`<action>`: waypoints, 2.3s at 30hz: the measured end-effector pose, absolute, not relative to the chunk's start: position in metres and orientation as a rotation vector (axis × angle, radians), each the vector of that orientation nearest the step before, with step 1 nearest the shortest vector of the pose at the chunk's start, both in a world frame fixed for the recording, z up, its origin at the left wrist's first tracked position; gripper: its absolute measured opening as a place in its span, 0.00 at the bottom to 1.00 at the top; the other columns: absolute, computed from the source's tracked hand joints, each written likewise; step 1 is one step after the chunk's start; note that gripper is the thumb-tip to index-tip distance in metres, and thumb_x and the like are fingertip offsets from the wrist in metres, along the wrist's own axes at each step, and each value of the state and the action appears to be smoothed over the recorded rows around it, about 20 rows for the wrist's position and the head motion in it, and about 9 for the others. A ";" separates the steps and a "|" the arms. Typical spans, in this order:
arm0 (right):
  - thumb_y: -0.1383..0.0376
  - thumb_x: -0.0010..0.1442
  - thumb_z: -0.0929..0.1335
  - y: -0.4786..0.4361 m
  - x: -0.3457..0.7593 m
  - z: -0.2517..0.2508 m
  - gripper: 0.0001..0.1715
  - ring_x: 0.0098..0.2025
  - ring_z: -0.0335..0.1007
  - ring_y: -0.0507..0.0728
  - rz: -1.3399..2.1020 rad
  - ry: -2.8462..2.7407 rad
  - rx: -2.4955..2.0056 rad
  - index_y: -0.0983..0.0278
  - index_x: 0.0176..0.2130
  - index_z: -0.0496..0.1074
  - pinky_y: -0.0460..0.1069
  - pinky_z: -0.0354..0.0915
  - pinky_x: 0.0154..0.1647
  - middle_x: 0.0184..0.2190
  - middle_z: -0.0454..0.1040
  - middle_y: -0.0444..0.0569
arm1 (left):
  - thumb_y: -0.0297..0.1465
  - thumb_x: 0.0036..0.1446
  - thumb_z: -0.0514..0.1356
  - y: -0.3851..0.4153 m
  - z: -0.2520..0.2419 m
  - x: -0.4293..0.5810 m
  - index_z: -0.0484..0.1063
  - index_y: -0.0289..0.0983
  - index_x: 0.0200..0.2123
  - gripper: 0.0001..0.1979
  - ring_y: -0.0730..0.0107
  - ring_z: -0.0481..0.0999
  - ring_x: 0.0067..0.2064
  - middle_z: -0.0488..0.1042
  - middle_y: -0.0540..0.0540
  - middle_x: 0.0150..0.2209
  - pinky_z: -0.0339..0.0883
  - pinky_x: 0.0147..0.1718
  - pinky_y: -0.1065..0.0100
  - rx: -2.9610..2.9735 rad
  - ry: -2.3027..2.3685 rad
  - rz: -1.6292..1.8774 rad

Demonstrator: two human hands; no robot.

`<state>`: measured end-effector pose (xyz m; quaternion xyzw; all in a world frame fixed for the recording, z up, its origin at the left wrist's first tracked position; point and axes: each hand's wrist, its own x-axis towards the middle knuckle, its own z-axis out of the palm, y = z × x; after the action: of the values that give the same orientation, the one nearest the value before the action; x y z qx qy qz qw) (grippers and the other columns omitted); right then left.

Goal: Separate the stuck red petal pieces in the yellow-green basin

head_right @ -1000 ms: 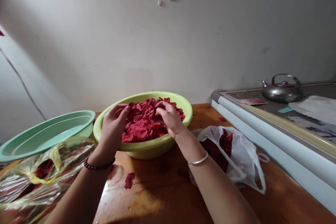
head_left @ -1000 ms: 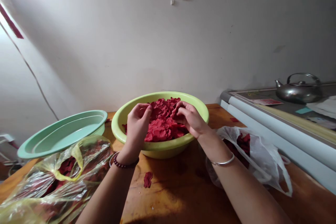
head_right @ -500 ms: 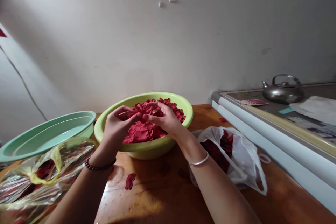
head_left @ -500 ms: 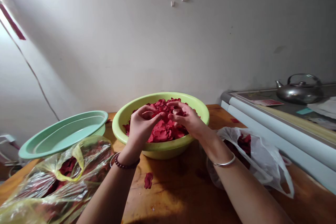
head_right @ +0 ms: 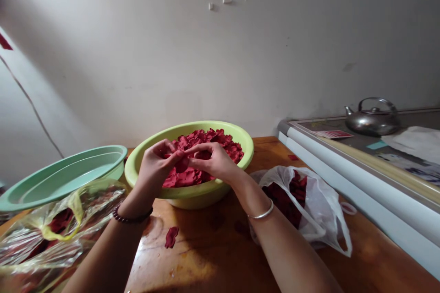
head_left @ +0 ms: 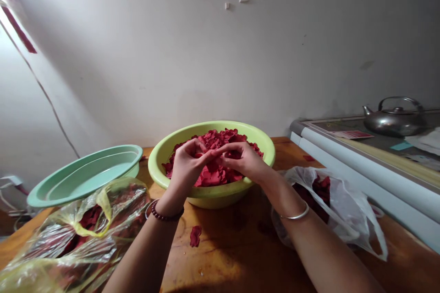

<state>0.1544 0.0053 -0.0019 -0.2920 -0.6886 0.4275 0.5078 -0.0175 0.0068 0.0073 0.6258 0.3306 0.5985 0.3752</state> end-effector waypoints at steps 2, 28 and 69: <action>0.52 0.46 0.78 0.007 0.152 -0.003 0.18 0.30 0.69 0.52 0.973 -1.599 -0.722 0.62 0.30 0.79 0.47 0.68 0.32 0.26 0.73 0.44 | 0.40 0.38 0.74 0.006 0.008 -0.017 0.66 0.38 0.20 0.21 0.77 0.68 0.18 0.68 0.53 0.16 0.62 0.16 0.76 1.610 0.831 1.508; 0.52 0.50 0.77 0.007 0.152 -0.002 0.23 0.29 0.67 0.49 1.276 -1.309 -0.716 0.60 0.43 0.77 0.42 0.60 0.20 0.38 0.77 0.46 | 0.40 0.54 0.67 0.008 -0.004 -0.013 0.75 0.38 0.40 0.14 0.60 0.80 0.44 0.80 0.41 0.42 0.75 0.41 0.62 2.000 0.962 1.462; 0.55 0.40 0.82 0.010 0.148 -0.004 0.19 0.29 0.74 0.53 1.172 -1.284 -0.702 0.63 0.28 0.79 0.49 0.73 0.34 0.26 0.79 0.46 | 0.39 0.51 0.68 0.008 -0.002 -0.016 0.81 0.35 0.32 0.12 0.64 0.81 0.32 0.82 0.43 0.30 0.74 0.31 0.69 1.745 0.901 1.627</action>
<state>0.1480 0.0099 -0.0041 -0.3017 -0.5521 0.5039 0.5919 -0.0160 0.0085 -0.0015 0.6545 0.3381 0.6103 0.2914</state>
